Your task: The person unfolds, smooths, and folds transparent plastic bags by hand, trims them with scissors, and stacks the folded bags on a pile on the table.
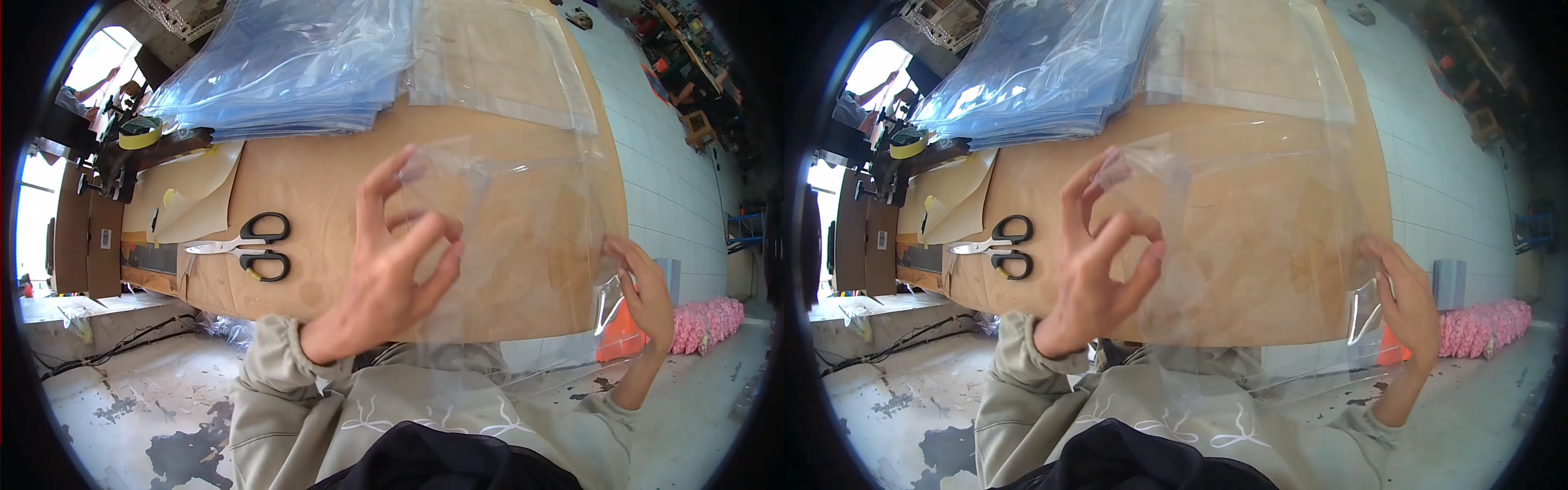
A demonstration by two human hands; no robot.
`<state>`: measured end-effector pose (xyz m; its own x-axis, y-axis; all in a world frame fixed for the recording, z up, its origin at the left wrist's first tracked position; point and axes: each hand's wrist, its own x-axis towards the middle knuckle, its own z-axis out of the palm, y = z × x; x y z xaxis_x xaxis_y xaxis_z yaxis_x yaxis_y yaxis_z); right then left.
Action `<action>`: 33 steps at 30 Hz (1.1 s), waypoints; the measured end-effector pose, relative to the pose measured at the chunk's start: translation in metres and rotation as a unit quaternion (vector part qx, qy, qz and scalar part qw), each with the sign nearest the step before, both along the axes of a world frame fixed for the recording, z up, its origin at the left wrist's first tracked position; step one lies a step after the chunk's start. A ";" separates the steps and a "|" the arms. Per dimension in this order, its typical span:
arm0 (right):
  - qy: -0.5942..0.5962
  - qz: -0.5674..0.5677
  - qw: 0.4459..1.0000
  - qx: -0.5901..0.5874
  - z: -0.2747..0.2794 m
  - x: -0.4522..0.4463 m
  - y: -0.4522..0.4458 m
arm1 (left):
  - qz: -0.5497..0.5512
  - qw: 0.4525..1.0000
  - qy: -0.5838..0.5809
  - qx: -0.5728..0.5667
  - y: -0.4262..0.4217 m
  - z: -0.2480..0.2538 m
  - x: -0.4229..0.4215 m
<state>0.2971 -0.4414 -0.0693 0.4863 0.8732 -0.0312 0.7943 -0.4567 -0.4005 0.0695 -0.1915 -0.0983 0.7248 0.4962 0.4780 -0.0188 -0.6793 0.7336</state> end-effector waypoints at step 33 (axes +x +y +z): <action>0.299 0.056 0.910 0.282 0.009 -0.073 0.093 | 0.016 1.000 -0.012 0.016 -0.003 0.017 0.004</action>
<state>0.2239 -0.3485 -0.0601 0.4369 0.8753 0.2072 0.3860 0.0256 -0.9222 0.0732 -0.1945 -0.0817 0.6966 0.5036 0.5111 -0.0132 -0.7032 0.7108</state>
